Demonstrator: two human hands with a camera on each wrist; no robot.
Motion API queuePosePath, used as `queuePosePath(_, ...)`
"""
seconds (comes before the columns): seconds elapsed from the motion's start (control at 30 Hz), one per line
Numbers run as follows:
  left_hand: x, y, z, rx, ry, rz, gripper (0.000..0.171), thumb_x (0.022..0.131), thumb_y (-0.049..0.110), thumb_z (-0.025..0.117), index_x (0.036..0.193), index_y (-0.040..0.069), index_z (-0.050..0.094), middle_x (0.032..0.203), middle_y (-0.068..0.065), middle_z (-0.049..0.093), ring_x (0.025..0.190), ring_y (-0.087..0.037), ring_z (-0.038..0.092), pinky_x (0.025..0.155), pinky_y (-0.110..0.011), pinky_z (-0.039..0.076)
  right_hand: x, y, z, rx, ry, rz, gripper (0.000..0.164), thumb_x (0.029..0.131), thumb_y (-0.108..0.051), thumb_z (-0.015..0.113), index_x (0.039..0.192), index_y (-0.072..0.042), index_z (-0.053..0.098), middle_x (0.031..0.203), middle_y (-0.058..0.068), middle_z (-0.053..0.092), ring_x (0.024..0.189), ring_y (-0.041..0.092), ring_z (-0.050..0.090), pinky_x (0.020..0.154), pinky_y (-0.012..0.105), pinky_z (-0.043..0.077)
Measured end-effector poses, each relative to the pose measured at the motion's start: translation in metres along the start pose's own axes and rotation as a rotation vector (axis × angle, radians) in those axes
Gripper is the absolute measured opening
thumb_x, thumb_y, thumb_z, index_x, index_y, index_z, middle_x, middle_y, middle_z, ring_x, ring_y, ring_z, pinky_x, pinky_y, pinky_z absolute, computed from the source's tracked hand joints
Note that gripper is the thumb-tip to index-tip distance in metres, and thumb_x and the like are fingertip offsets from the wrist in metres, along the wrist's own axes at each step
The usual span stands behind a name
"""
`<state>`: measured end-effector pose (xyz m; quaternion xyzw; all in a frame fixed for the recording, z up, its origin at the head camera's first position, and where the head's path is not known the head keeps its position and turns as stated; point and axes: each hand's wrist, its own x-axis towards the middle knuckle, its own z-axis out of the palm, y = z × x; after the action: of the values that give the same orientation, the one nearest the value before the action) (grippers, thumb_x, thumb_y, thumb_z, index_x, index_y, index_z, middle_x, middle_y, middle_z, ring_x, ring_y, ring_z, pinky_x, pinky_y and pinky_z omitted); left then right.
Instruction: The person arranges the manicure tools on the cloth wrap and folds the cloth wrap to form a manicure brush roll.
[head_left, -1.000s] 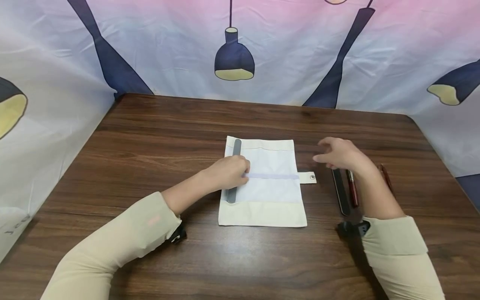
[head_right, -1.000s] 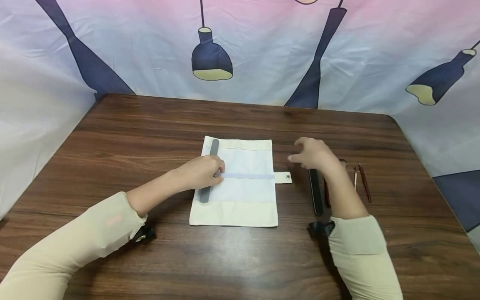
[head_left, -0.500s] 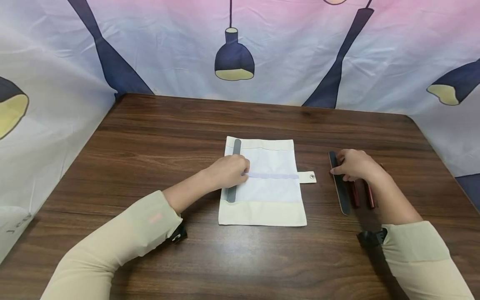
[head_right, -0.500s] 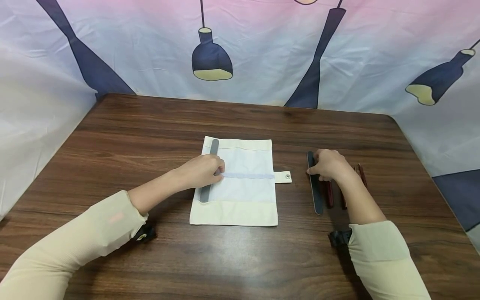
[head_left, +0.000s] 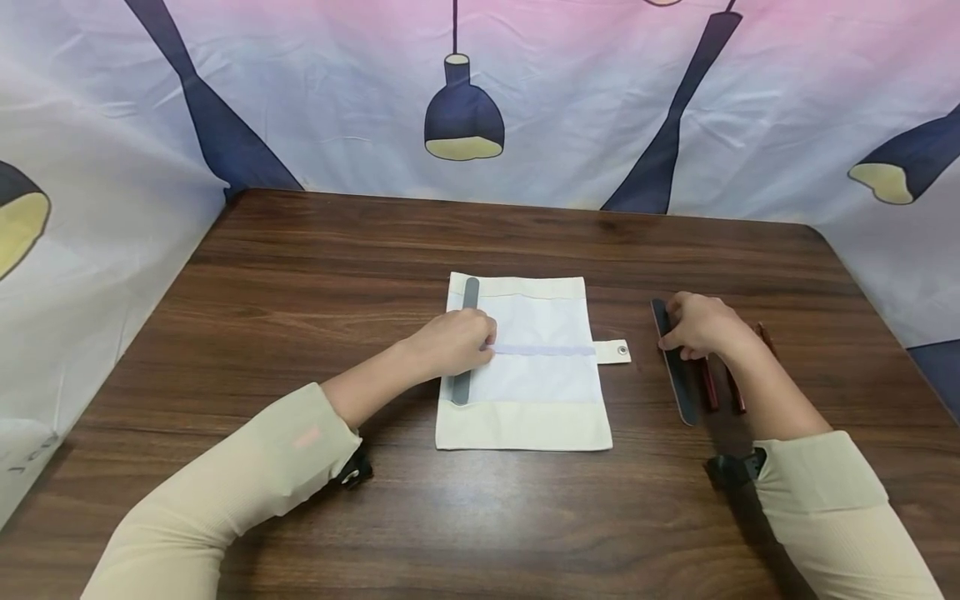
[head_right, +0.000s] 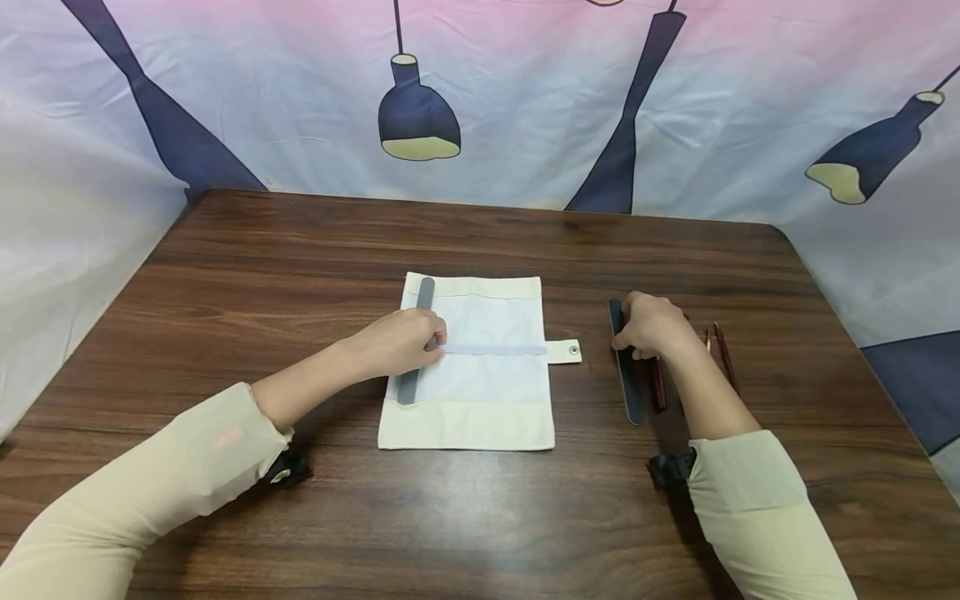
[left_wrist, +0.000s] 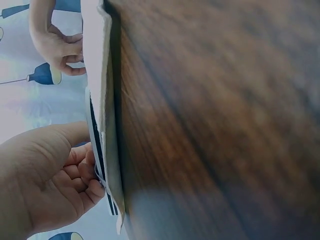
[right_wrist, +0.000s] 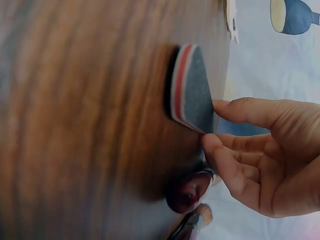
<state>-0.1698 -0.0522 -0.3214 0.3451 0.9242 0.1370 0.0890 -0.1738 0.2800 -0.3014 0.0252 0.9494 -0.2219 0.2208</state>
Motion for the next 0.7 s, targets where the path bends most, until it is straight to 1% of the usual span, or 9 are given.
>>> queuePosePath(0.13, 0.000, 0.000, 0.000, -0.003, -0.005, -0.003, 0.005, 0.084, 0.008, 0.061, 0.084, 0.004, 0.063, 0.075, -0.002, 0.056, 0.065, -0.015, 0.049, 0.057, -0.027, 0.041, -0.001, -0.002, -0.001, -0.002, 0.004, 0.003, 0.065, 0.082, -0.009, 0.065, 0.130, 0.016, 0.028, 0.075, 0.018, 0.060, 0.056, 0.018, 0.060, 0.056, 0.033, 0.051)
queuePosePath(0.23, 0.000, 0.000, 0.000, -0.004, -0.009, -0.004, 0.005, 0.084, 0.009, 0.062, 0.084, 0.004, 0.063, 0.076, -0.002, 0.057, 0.066, -0.015, 0.049, 0.058, -0.028, 0.042, -0.002, -0.006, -0.003, 0.002, 0.012, -0.010, 0.069, 0.083, -0.010, 0.063, 0.132, 0.015, 0.023, 0.070, 0.013, 0.060, 0.057, 0.019, 0.061, 0.058, 0.035, 0.050)
queuePosePath(0.33, 0.001, -0.001, -0.001, 0.000, -0.010, -0.005, 0.005, 0.084, 0.009, 0.062, 0.084, 0.004, 0.063, 0.075, -0.002, 0.056, 0.067, -0.015, 0.049, 0.059, -0.028, 0.042, -0.001, -0.012, -0.007, 0.033, 0.017, -0.036, 0.072, 0.083, -0.011, 0.063, 0.135, 0.015, 0.020, 0.068, 0.012, 0.062, 0.058, 0.020, 0.061, 0.059, 0.036, 0.050)
queuePosePath(0.4, 0.001, -0.001, -0.001, 0.002, -0.009, -0.006, 0.005, 0.084, 0.009, 0.062, 0.084, 0.005, 0.063, 0.075, -0.002, 0.056, 0.066, -0.015, 0.049, 0.059, -0.028, 0.042, 0.000, -0.017, -0.011, 0.067, 0.017, -0.059, 0.074, 0.083, -0.012, 0.062, 0.136, 0.015, 0.018, 0.072, 0.014, 0.063, 0.061, 0.021, 0.062, 0.060, 0.036, 0.051)
queuePosePath(0.47, 0.001, -0.001, -0.001, 0.002, -0.009, -0.008, 0.005, 0.084, 0.009, 0.062, 0.083, 0.005, 0.063, 0.074, -0.001, 0.056, 0.066, -0.015, 0.049, 0.060, -0.028, 0.042, 0.001, -0.023, -0.014, 0.100, 0.010, -0.082, 0.072, 0.084, -0.012, 0.062, 0.137, 0.014, 0.020, 0.082, 0.020, 0.063, 0.064, 0.022, 0.063, 0.062, 0.036, 0.052)
queuePosePath(0.5, 0.001, -0.001, -0.001, 0.001, -0.009, -0.008, 0.005, 0.084, 0.009, 0.062, 0.083, 0.005, 0.063, 0.074, -0.001, 0.056, 0.066, -0.015, 0.049, 0.060, -0.028, 0.042, 0.002, -0.025, -0.015, 0.115, 0.001, -0.096, 0.072, 0.084, -0.013, 0.061, 0.136, 0.015, 0.021, 0.091, 0.023, 0.061, 0.067, 0.022, 0.064, 0.064, 0.036, 0.052)
queuePosePath(0.6, 0.001, -0.001, -0.001, -0.005, -0.011, -0.010, 0.005, 0.084, 0.009, 0.062, 0.083, 0.004, 0.063, 0.074, -0.001, 0.056, 0.066, -0.015, 0.049, 0.060, -0.028, 0.042, 0.003, -0.031, -0.016, 0.161, -0.024, -0.130, 0.067, 0.086, -0.015, 0.060, 0.135, 0.015, 0.026, 0.113, 0.029, 0.050, 0.075, 0.023, 0.064, 0.068, 0.035, 0.052)
queuePosePath(0.7, 0.000, 0.000, -0.001, -0.008, -0.014, -0.009, 0.005, 0.084, 0.009, 0.061, 0.083, 0.005, 0.063, 0.073, -0.001, 0.056, 0.067, -0.015, 0.049, 0.060, -0.028, 0.042, 0.004, -0.037, -0.016, 0.214, -0.030, -0.155, 0.063, 0.087, -0.015, 0.059, 0.134, 0.014, 0.029, 0.118, 0.028, 0.043, 0.079, 0.022, 0.063, 0.071, 0.034, 0.051)
